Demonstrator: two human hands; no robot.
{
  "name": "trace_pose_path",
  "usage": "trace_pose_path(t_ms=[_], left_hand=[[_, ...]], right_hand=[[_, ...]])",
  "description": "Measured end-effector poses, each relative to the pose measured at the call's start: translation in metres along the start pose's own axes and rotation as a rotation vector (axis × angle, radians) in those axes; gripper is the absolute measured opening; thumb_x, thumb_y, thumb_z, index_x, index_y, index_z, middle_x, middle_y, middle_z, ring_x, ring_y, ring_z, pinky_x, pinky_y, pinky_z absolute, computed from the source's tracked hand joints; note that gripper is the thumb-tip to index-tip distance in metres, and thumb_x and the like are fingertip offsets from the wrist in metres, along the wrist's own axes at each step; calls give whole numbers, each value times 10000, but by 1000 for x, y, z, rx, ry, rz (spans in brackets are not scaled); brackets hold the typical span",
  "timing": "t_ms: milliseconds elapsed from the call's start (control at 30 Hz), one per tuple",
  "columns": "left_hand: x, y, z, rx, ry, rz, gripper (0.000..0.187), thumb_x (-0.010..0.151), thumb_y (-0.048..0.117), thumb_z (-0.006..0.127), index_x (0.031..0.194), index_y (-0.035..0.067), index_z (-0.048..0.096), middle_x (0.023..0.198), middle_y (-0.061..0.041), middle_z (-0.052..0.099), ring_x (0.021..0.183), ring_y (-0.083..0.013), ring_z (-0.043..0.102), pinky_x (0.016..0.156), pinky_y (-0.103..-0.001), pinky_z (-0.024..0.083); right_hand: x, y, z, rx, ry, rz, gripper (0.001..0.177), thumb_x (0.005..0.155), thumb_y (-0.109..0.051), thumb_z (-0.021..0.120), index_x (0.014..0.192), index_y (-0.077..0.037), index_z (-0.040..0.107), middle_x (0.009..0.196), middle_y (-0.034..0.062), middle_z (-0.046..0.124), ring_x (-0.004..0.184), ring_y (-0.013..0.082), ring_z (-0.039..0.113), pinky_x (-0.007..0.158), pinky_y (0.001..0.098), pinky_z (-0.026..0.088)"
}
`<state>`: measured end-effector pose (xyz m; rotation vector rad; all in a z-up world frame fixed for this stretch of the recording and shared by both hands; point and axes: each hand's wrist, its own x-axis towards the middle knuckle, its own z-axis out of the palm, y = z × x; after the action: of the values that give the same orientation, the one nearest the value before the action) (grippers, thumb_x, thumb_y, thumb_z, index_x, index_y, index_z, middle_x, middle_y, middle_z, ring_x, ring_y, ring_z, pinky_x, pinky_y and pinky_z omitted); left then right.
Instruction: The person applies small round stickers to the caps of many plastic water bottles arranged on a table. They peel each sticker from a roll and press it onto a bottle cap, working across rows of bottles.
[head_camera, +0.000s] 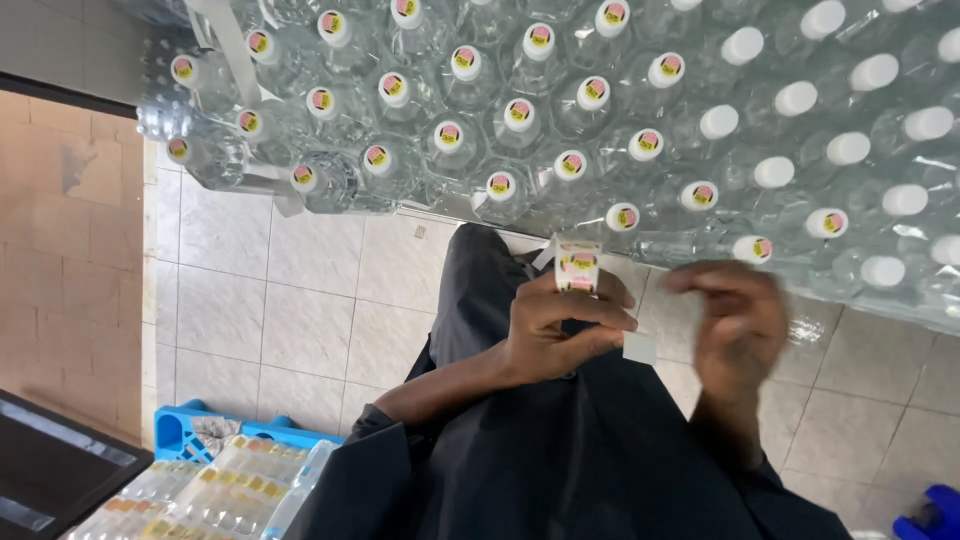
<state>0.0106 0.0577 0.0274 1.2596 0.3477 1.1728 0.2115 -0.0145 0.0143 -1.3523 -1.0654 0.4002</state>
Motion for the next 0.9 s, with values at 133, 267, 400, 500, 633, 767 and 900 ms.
trace_pose_path(t_ms=[133, 267, 400, 500, 633, 767, 900], left_hand=[[6, 20, -16, 69, 148, 187, 164, 1000, 109, 841, 1163, 119, 847, 1216, -70, 733, 978, -178, 720, 901, -427, 645], [-20, 27, -23, 493, 720, 185, 189, 1002, 41, 806, 841, 54, 707, 888, -9, 716, 916, -31, 702, 850, -281, 615], [-30, 5, -117, 397, 949, 376, 326, 875, 46, 940, 899, -22, 622, 835, -186, 673, 734, -211, 680, 703, -329, 563], [-21, 2, -140, 409, 960, 394, 248, 948, 39, 877, 1007, -34, 648, 850, -158, 681, 711, -195, 694, 591, -319, 603], [-22, -23, -165, 607, 1006, 396, 154, 956, -44, 848, 1037, -39, 718, 734, -123, 666, 613, -133, 634, 559, -266, 535], [-45, -29, -165, 1058, 956, 341, 172, 866, -47, 929, 912, 70, 813, 831, -75, 780, 694, -225, 738, 638, -310, 600], [-74, -36, -166, 1111, 735, 277, 185, 930, -104, 795, 938, 72, 848, 804, -73, 750, 660, -218, 708, 627, -329, 583]], right_hand=[[-32, 22, 42, 552, -546, 289, 658, 873, -473, 837, 1184, 89, 693, 1084, 237, 786, 979, 313, 805, 843, 414, 662], [-11, -4, 50, 377, -833, 184, 147, 924, -61, 834, 1009, 34, 760, 805, 171, 726, 716, 190, 739, 607, 367, 570], [11, 21, 14, 288, -694, 282, 209, 888, -84, 848, 1038, 54, 803, 761, 185, 776, 623, 208, 744, 647, 394, 616], [43, 11, 35, -56, -407, 186, 298, 979, -187, 891, 1145, 43, 798, 928, 165, 777, 806, 174, 710, 787, 364, 588], [73, 18, 105, -422, -212, -305, 179, 1090, -197, 946, 1078, -54, 840, 917, 71, 800, 809, 239, 781, 759, 332, 601], [61, 31, 144, -803, -357, -408, 164, 1083, -325, 857, 1040, -179, 796, 855, -10, 794, 751, 151, 797, 667, 278, 631], [44, -8, 136, -890, -427, -331, 204, 1085, -358, 823, 1146, -166, 792, 916, 11, 793, 765, 186, 801, 660, 295, 642]])
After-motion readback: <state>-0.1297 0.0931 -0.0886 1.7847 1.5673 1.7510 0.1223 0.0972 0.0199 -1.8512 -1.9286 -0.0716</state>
